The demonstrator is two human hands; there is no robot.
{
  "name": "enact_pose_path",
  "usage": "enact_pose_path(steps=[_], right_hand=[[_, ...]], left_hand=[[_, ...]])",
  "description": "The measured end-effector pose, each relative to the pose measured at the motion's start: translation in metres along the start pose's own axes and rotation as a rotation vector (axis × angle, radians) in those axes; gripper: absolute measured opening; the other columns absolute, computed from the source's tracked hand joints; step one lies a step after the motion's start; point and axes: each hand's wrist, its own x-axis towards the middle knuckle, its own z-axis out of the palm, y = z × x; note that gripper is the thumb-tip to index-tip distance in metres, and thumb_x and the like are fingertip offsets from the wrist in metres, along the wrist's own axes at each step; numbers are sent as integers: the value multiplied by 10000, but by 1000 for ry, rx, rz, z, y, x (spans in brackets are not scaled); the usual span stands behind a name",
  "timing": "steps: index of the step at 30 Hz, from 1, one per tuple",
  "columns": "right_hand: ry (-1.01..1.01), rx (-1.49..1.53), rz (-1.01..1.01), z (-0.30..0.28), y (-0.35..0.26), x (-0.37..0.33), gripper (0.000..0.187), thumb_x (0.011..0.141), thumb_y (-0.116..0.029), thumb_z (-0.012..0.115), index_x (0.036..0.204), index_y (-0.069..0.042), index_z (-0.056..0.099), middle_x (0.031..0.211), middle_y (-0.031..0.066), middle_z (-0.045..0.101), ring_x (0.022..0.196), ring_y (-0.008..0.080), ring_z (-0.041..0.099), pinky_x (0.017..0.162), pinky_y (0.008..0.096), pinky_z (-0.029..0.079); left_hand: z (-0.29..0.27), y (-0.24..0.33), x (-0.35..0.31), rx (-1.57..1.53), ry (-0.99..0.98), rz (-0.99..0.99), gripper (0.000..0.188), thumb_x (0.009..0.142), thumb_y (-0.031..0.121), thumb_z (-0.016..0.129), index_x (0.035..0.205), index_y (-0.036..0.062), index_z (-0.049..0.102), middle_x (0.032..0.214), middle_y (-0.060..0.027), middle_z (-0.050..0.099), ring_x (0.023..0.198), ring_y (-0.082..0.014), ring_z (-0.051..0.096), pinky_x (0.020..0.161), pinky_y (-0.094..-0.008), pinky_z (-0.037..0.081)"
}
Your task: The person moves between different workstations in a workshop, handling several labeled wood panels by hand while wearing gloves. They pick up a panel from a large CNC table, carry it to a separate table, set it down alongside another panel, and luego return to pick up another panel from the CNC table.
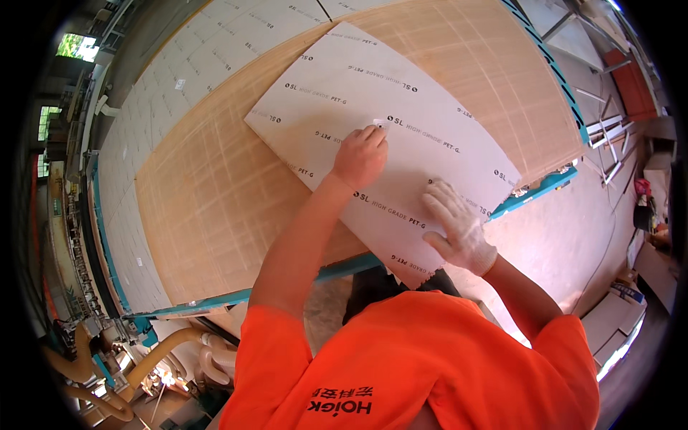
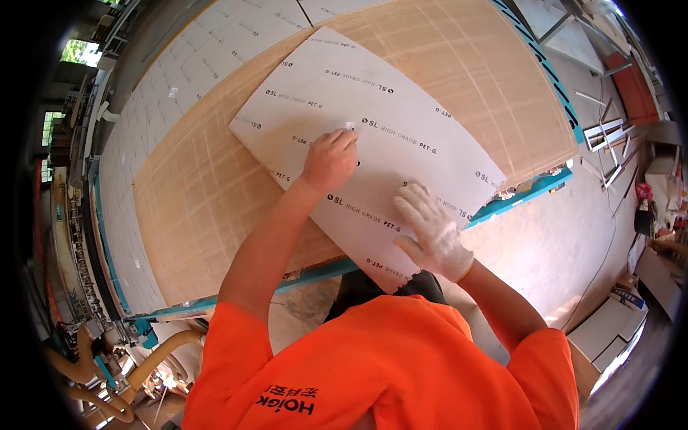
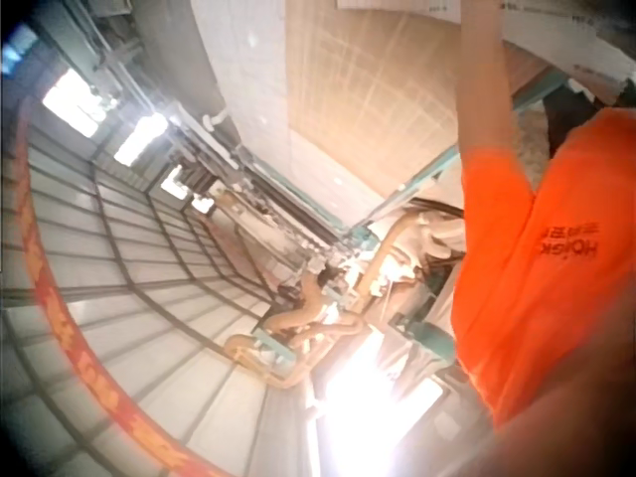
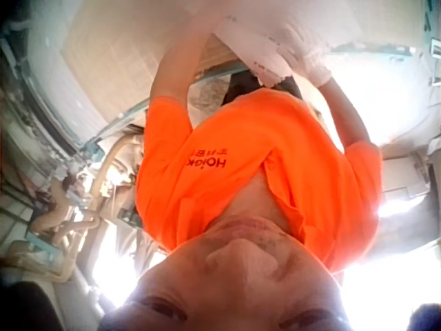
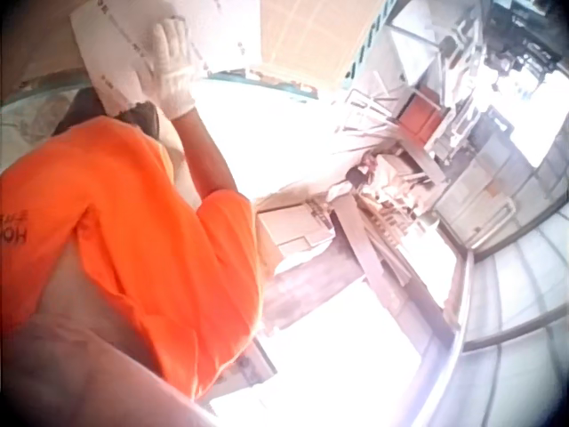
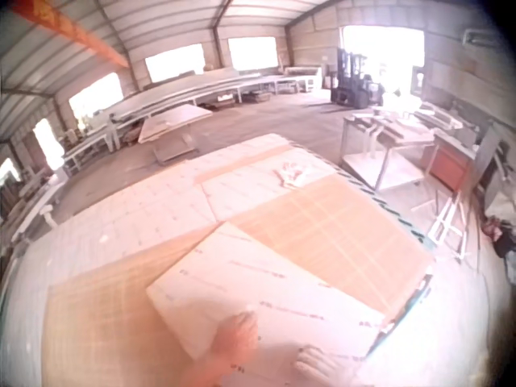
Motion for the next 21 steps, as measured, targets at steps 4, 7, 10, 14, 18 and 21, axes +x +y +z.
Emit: enact_pose_path(steps=[4,7,10,14,18,21], right_hand=[[156,-28,154,-9,23,-41,672,786,-190,765,1374,39,536,1422,257,537,1381,459,470,1153,529,396],[248,-84,192,-3,44,-60,680,795,-208,759,1386,41,532,1440,266,525,1374,473,471,1159,540,384],[288,-106,193,5,48,-45,703,789,-281,761,1382,28,545,1447,250,528,1390,461,459,1179,553,349],[219,-277,231,17,37,-24,774,762,-397,760,1393,3,556,1464,214,526,1433,423,414,1211,561,286],[216,-275,257,13,40,-24,768,774,-415,744,1392,2,559,1464,224,521,1430,423,417,1213,562,285],[207,-243,262,22,29,-31,764,778,-435,732,1385,-3,566,1464,228,517,1425,424,420,1214,564,285]], left_hand=[[21,4,-12,-15,-202,68,71,788,72,634,803,3,642,1265,-127,648,1139,-258,659,797,-379,600],[-7,21,-17,-192,-528,-82,329,814,109,651,1102,-48,656,1425,-199,564,1303,-338,580,969,-428,555],[-9,22,-9,-267,-499,-161,636,872,224,662,1390,-98,484,1556,-257,414,1436,-393,432,1161,-466,397],[18,18,1,-70,-417,-212,805,923,372,628,1485,-132,348,1628,-281,259,1527,-412,249,1246,-495,229],[13,34,-41,-136,-450,-233,820,930,428,616,1472,-135,369,1646,-273,224,1539,-419,207,1254,-506,192],[-7,43,-60,-167,-499,-234,824,916,414,632,1471,-136,370,1641,-271,241,1532,-427,220,1250,-518,193]])
